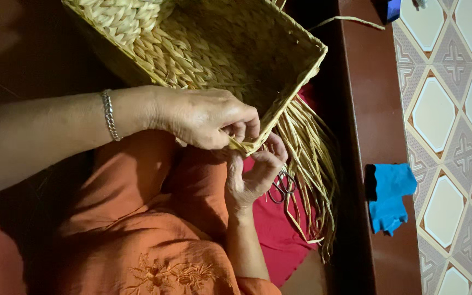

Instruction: The person sits with a woven straw basket on their lap and weaves long palm-frond strips around the basket's rim, tucking and tightening the strands by hand. They later use scissors to trim the woven strands and continue weaving new fronds into the rim.

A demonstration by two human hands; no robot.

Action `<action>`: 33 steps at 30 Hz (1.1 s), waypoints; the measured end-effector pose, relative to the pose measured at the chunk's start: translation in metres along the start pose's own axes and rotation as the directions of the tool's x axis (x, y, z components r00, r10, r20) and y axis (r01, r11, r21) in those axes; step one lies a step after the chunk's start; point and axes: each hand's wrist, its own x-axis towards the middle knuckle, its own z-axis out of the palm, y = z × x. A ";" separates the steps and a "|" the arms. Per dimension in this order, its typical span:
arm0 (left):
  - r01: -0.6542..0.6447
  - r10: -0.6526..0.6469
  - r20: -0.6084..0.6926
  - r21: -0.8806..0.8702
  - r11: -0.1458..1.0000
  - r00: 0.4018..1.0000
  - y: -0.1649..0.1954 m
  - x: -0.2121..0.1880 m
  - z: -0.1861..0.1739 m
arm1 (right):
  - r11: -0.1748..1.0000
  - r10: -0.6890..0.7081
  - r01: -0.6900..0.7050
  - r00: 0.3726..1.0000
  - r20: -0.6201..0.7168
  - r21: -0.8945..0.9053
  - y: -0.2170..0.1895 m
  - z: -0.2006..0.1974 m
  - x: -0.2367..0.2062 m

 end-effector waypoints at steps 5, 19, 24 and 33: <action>-0.123 0.121 -0.092 -0.014 0.992 0.988 -0.003 -0.001 0.006 | 1.000 0.010 -0.010 1.000 0.030 -0.007 -0.001 -0.005 0.000; -0.175 0.178 -0.161 0.031 0.984 0.971 -0.009 -0.002 0.011 | 1.000 0.011 -0.011 1.000 0.018 -0.006 0.003 -0.006 -0.005; -0.129 0.133 -0.112 0.042 0.991 0.985 -0.004 -0.001 0.011 | 0.999 0.030 -0.031 0.999 0.022 0.011 0.003 -0.006 -0.006; -0.123 0.138 -0.089 0.154 0.980 0.986 -0.002 -0.017 0.003 | 0.999 0.015 -0.012 0.998 0.068 -0.044 -0.001 -0.011 -0.003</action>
